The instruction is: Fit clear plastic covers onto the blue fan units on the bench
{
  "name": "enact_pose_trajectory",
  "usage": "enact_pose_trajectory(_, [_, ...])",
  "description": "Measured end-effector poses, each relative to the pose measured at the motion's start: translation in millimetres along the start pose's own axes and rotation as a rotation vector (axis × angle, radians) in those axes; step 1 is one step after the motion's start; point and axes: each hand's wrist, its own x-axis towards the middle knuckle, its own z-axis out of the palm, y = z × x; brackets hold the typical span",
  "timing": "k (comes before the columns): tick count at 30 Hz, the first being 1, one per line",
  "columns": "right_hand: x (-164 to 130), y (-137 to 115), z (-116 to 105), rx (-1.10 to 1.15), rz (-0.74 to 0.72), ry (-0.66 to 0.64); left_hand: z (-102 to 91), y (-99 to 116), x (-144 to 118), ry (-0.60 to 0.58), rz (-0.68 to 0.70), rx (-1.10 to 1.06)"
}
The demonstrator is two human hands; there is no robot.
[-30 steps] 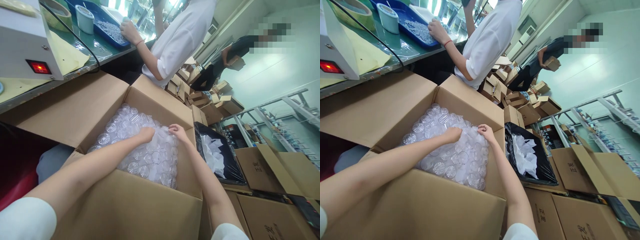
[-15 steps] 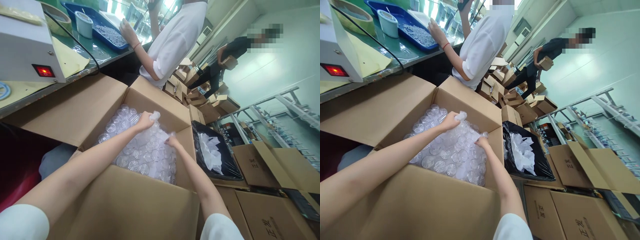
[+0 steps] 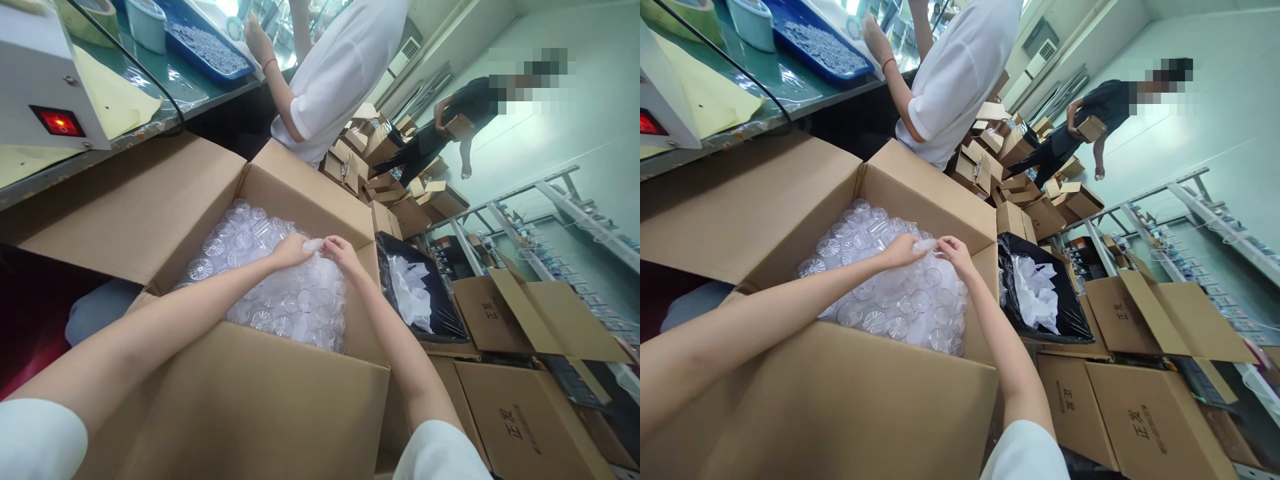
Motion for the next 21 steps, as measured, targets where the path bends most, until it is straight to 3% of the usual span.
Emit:
enact_pose_trajectory(4, [-18.9, 15.8, 17.9, -0.117, 0.187, -0.081, -10.0, -2.2, 5.1, 0.131, -0.024, 0.085])
enact_pose_trajectory(9, [-36.7, 19.4, 39.3, -0.189, 0.301, -0.105, -9.3, -11.8, 7.9, 0.044, 0.022, 0.095])
enact_pose_trajectory(17, [-26.5, -18.0, 7.5, -0.025, 0.07, 0.03, 8.5, 1.7, -4.5, -0.223, 0.095, -0.013])
enact_pose_trajectory(21, [-30.4, -13.1, 4.0, 0.007, 0.097, 0.06, 5.3, 5.1, -5.7, -0.106, -0.003, 0.025])
